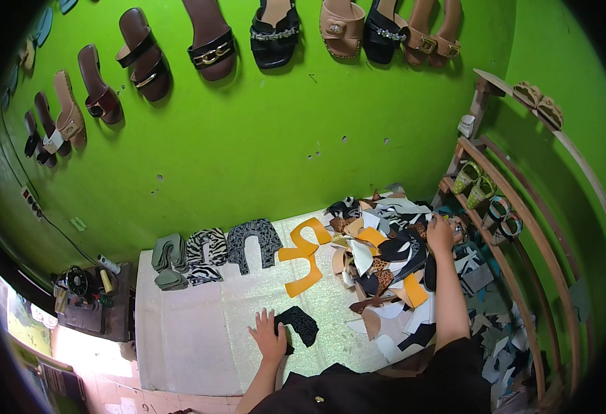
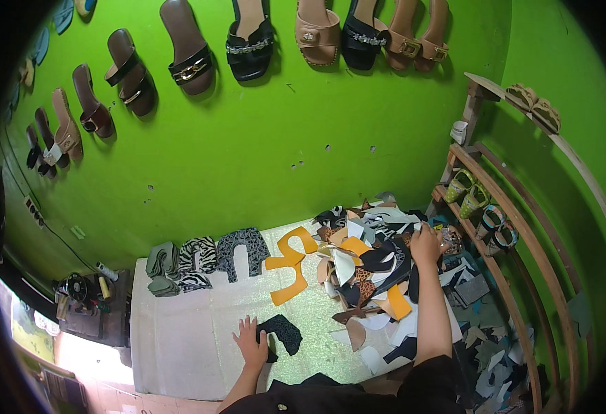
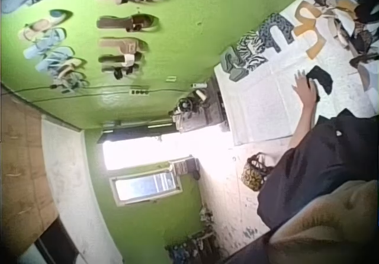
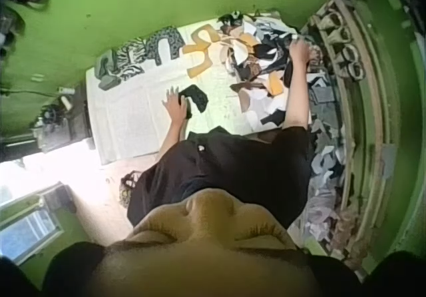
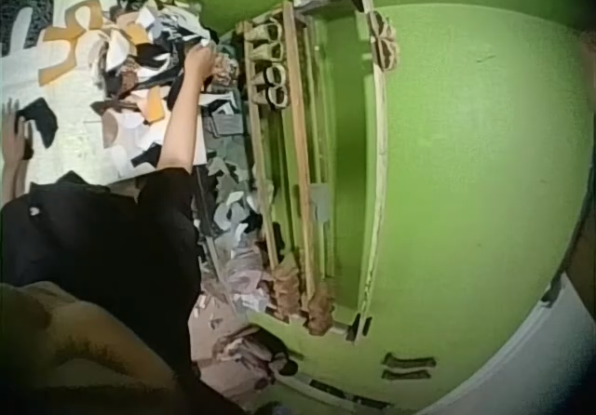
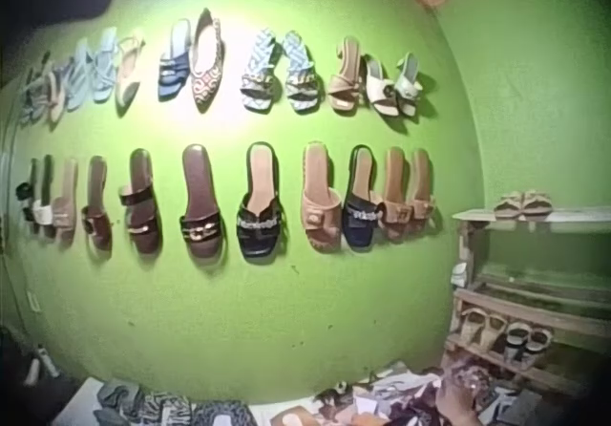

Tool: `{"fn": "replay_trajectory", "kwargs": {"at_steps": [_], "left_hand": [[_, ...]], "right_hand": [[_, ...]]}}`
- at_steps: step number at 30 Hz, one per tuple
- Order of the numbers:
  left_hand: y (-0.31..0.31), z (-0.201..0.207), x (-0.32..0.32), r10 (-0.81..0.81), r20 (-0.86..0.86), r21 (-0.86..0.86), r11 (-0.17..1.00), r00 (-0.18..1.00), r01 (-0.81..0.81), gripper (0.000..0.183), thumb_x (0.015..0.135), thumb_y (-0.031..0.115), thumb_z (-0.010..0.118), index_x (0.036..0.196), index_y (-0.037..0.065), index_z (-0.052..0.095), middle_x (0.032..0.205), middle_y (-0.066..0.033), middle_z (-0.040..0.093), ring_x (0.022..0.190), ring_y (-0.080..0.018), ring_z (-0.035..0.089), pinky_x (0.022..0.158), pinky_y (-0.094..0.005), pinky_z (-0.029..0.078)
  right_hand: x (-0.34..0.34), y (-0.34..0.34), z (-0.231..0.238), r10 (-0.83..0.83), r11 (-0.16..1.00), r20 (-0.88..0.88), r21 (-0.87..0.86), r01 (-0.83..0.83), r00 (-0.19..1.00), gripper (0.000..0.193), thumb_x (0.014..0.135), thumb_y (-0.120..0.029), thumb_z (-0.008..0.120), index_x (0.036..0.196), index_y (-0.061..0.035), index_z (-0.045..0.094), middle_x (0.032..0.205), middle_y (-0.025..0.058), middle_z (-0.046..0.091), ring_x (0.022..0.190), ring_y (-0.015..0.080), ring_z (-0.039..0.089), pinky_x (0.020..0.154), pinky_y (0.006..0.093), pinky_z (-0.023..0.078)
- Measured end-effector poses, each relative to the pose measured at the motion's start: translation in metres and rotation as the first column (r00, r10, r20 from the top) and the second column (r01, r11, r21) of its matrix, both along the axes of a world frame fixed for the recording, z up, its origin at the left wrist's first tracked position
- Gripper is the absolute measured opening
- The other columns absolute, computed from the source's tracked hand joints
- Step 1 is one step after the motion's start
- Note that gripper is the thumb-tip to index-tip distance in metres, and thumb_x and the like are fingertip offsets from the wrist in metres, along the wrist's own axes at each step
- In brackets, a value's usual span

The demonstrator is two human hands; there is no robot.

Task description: Sorting and inspecting various fabric and patterned shoe upper components on a work table.

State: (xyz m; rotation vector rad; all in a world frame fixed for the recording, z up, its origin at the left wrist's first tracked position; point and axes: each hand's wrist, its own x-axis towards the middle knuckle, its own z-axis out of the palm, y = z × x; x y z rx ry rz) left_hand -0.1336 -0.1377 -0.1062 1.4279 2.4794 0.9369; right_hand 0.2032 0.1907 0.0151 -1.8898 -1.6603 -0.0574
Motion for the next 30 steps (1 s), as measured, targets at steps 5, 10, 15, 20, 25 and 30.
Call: {"fn": "replay_trajectory", "kwargs": {"at_steps": [5,10,15,20,25,30], "left_hand": [[0.005,0.019,0.003,-0.008,0.024,0.097,0.995,1.000,0.005,0.041,0.082,0.020,0.051,0.122,0.008,0.052,0.136,-0.0172,0.040,0.130,-0.0385,0.027,0.102,-0.0644,0.006],[0.004,0.037,0.009,-0.055,0.010,0.158,0.986,0.998,0.053,0.037,0.082,0.019,0.051,0.118,0.009,0.055,0.135,-0.0161,0.040,0.130,-0.0385,0.027,0.102,-0.0643,0.005],[0.012,0.054,0.018,-0.088,-0.006,0.227,0.970,0.996,0.087,0.035,0.080,0.017,0.054,0.114,0.008,0.057,0.132,-0.0156,0.042,0.129,-0.0380,0.029,0.102,-0.0632,0.008],[0.029,0.082,0.037,-0.193,-0.077,0.477,0.854,0.978,0.206,0.034,0.070,0.013,0.065,0.103,0.007,0.059,0.113,-0.0155,0.048,0.112,-0.0345,0.043,0.096,-0.0443,0.032],[0.044,0.093,0.055,-0.371,-0.108,0.484,0.791,0.922,0.375,0.032,0.071,0.014,0.065,0.102,0.008,0.059,0.110,-0.0138,0.051,0.108,-0.0324,0.046,0.093,-0.0424,0.035],[0.078,0.089,0.062,-0.456,-0.035,0.461,0.782,0.890,0.419,0.031,0.073,0.014,0.063,0.104,0.008,0.059,0.108,-0.0137,0.053,0.105,-0.0312,0.048,0.092,-0.0408,0.036]], "right_hand": [[0.001,0.017,-0.027,-0.074,0.922,0.048,-0.377,0.086,0.996,0.020,0.077,-0.032,0.062,0.092,-0.0191,0.065,0.104,0.0049,0.063,0.109,0.0299,0.049,0.092,0.0642,0.019],[-0.029,-0.025,0.014,0.215,0.976,-0.054,0.056,-0.212,0.975,0.012,0.082,-0.020,0.059,0.087,-0.0094,0.062,0.096,0.0063,0.062,0.104,0.0254,0.050,0.092,0.0534,0.024],[-0.029,-0.054,0.045,0.333,0.872,-0.019,0.385,-0.301,0.943,0.014,0.082,-0.017,0.060,0.089,-0.0057,0.059,0.096,0.0076,0.060,0.097,0.0259,0.052,0.089,0.0427,0.030],[-0.057,-0.118,0.053,0.650,0.759,-0.235,0.141,-0.636,0.723,0.014,0.079,-0.012,0.062,0.089,-0.0028,0.060,0.076,0.0102,0.060,0.074,0.0268,0.055,0.075,0.0372,0.041],[-0.056,-0.127,0.037,0.708,0.705,-0.109,0.143,-0.694,0.697,0.011,0.079,-0.010,0.059,0.088,-0.0042,0.061,0.076,0.0083,0.062,0.065,0.0228,0.057,0.075,0.0344,0.039],[-0.017,-0.100,0.037,0.461,0.885,0.062,-0.106,-0.453,0.885,0.017,0.079,-0.018,0.058,0.091,-0.0089,0.065,0.090,0.0095,0.062,0.090,0.0262,0.058,0.086,0.0428,0.034]]}}
